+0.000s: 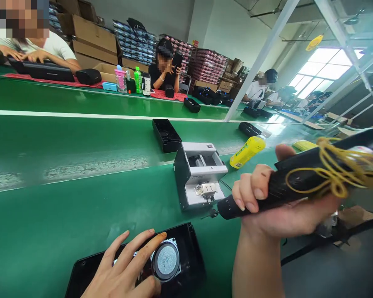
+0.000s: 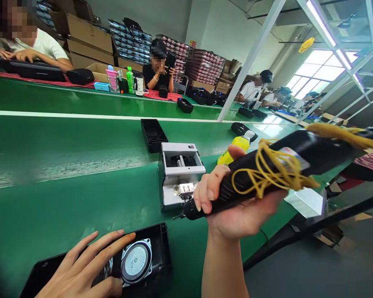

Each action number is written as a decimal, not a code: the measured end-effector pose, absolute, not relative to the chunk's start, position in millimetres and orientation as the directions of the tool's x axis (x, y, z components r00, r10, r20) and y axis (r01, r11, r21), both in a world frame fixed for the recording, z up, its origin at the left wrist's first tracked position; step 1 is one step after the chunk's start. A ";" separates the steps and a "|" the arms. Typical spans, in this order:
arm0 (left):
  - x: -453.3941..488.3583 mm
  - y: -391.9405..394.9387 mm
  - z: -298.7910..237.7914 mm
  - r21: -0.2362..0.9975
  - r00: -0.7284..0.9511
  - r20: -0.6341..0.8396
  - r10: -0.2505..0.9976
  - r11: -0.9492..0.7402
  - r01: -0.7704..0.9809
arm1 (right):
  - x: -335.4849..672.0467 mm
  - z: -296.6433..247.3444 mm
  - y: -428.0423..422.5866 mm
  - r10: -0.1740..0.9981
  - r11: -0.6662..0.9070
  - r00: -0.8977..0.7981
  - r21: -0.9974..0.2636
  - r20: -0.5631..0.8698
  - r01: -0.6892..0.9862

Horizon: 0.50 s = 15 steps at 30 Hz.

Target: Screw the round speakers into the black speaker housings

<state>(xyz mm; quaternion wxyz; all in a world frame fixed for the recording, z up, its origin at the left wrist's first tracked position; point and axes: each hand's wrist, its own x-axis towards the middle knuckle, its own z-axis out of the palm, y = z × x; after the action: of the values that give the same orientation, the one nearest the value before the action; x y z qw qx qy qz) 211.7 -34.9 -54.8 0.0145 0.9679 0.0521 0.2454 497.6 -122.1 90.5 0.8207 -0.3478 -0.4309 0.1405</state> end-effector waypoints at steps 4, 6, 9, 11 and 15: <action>210.5 -40.4 -44.7 0.117 0.890 0.441 0.119 -0.990 0.075 | 483.9 91.2 -133.7 0.576 0.732 0.596 -0.678 0.560 -0.070; 210.9 -44.2 -37.6 0.145 0.908 0.385 0.164 -0.983 0.116 | 477.1 86.2 -138.8 0.636 0.717 0.533 -0.683 0.558 -0.140; 212.0 -47.3 -25.9 0.153 0.928 0.318 0.193 -0.977 0.150 | 466.5 74.2 -144.7 0.705 0.680 0.450 -0.703 0.548 -0.208; 212.7 -47.5 -18.9 0.139 0.938 0.297 0.179 -0.980 0.143 | 460.6 65.4 -147.0 0.707 0.682 0.443 -0.698 0.551 -0.219; 214.3 -49.3 -10.3 0.161 0.944 0.252 0.214 -0.971 0.177 | 455.5 50.7 -149.7 0.770 0.638 0.197 -0.737 0.607 -0.222</action>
<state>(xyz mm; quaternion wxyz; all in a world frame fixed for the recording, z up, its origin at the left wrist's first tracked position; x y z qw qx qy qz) 214.3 -49.3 -10.3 0.0683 0.9835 0.0995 0.1348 455.5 -149.7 50.7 0.7300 -0.2561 -0.5350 0.3396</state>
